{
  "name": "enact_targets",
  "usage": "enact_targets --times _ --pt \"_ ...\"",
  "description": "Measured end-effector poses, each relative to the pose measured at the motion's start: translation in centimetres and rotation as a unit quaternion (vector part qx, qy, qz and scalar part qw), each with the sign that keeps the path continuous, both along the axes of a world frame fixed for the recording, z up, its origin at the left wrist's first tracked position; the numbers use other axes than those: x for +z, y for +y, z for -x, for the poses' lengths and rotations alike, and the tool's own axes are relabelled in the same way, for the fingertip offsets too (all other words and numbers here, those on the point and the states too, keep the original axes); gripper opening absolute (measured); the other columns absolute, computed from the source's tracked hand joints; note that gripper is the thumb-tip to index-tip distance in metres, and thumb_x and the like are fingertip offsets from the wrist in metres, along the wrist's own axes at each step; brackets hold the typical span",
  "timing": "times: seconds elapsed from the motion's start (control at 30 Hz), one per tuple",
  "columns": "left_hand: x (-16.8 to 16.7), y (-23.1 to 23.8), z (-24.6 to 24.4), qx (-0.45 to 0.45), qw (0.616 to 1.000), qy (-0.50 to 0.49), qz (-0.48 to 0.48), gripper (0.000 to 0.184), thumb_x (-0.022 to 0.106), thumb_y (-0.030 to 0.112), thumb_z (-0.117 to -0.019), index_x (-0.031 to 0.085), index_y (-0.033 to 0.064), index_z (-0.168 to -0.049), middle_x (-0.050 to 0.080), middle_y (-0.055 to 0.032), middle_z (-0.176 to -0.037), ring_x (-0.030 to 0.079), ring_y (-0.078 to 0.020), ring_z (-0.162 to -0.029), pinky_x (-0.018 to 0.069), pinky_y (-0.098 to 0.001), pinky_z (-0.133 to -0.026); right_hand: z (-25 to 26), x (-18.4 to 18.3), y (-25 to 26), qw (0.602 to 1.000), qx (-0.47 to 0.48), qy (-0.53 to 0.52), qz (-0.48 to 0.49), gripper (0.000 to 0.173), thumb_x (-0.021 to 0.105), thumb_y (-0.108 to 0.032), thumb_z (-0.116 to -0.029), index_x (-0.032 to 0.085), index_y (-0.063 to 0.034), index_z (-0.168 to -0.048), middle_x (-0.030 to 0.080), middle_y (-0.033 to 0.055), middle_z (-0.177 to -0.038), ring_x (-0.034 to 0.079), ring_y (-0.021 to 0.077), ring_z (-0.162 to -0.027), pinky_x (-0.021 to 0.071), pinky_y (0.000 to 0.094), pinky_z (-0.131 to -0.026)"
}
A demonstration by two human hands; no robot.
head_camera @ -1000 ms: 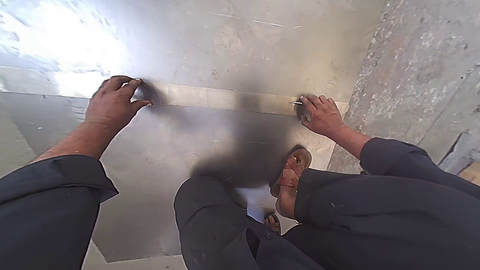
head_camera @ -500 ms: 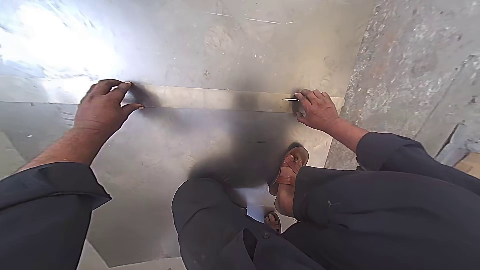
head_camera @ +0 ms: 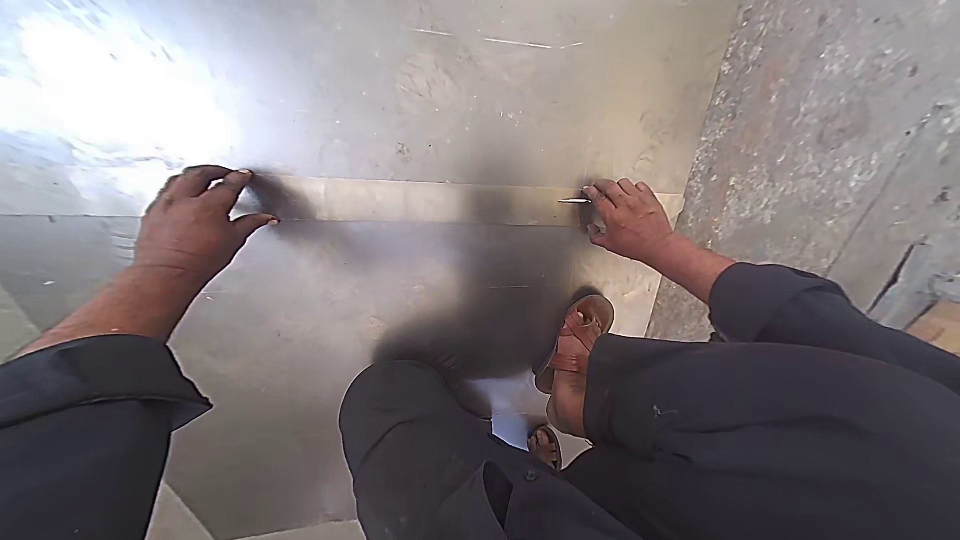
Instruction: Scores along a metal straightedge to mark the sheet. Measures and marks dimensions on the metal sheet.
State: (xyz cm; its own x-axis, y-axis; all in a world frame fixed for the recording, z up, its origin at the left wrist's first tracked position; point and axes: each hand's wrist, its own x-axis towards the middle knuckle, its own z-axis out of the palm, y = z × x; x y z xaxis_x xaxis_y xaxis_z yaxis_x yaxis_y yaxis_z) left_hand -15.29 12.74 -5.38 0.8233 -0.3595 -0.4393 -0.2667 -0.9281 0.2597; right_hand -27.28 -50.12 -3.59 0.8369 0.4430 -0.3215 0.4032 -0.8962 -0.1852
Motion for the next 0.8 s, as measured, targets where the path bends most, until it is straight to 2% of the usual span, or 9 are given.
enact_targets --times 0.5,0.8 --pt "-0.08 0.05 -0.02 0.003 1.000 0.009 0.001 0.058 0.076 0.016 -0.0940 0.053 -0.0003 -0.144 0.049 -0.0311 -0.146 0.044 -0.0547 -0.137 0.0358 -0.0717 -0.111 -0.11 -0.01 -0.02 1.000 0.008 -0.005 0.002 0.062 0.072 -0.034 -0.0857 0.061 0.0007 -0.136 0.064 0.0209 -0.132 0.065 0.0385 -0.103 0.0509 0.0498 -0.075" --pt "-0.39 0.48 -0.10 0.002 1.000 -0.002 0.016 0.057 0.078 0.016 -0.0927 0.055 0.0011 -0.143 0.050 -0.0309 -0.144 0.046 -0.0561 -0.135 0.0371 -0.0738 -0.108 -0.33 0.00 0.06 1.000 0.014 -0.004 0.003 0.061 0.073 -0.033 -0.0850 0.062 0.0009 -0.135 0.065 0.0206 -0.130 0.066 0.0380 -0.102 0.0513 0.0495 -0.074"
